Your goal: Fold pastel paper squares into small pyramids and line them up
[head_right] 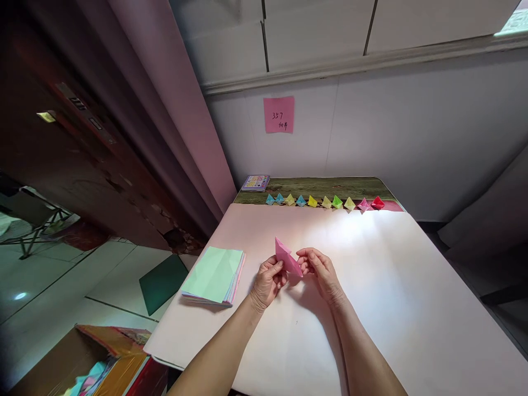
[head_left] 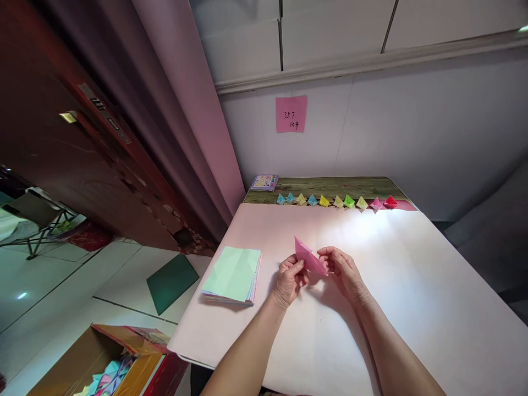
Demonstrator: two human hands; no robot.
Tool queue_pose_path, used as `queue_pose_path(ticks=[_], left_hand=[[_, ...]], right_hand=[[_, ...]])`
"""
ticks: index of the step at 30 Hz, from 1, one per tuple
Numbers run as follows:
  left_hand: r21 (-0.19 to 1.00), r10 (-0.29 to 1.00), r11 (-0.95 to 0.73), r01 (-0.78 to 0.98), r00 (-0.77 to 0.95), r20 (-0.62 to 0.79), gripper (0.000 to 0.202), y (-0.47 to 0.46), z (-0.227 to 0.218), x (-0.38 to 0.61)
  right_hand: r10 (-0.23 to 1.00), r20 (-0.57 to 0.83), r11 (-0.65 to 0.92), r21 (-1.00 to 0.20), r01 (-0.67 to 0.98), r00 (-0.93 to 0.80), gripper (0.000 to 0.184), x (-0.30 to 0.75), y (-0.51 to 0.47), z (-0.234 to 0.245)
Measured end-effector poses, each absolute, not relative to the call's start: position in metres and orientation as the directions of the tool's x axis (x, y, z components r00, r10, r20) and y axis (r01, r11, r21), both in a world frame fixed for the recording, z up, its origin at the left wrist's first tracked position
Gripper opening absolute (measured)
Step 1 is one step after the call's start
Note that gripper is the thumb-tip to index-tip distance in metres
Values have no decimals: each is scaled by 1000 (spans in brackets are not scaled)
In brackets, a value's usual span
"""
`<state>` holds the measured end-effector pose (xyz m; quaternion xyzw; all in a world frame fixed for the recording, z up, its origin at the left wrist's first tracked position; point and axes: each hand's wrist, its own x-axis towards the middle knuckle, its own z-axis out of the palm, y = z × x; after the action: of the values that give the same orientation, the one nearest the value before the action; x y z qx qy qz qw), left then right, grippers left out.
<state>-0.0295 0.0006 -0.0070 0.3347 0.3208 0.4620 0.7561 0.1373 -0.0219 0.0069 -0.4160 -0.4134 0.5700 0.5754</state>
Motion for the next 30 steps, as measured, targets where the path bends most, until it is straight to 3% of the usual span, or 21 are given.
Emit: queue_pose_path(ticks=[3, 7, 16, 23, 30], left_hand=[[742, 869, 428, -516, 460, -182, 29, 1, -5, -35], [722, 851, 449, -526, 497, -167, 22, 0, -3, -34], [810, 847, 383, -444, 518, -117, 24, -7, 6, -28], [957, 862, 243, -161, 488, -137, 28, -10, 2, -27], [978, 810, 206, 20, 557, -182, 22, -10, 6, -28]], right_hand=[[997, -51, -67, -905, -420, -50, 37, 138, -22, 7], [987, -85, -137, -892, -431, -138, 37, 135, -24, 11], [986, -101, -144, -922, -358, -136, 32, 125, -26, 15], [988, -105, -128, -966, -226, -111, 31, 135, -23, 12], [976, -68, -82, -995, -59, -206, 33, 151, -22, 13]])
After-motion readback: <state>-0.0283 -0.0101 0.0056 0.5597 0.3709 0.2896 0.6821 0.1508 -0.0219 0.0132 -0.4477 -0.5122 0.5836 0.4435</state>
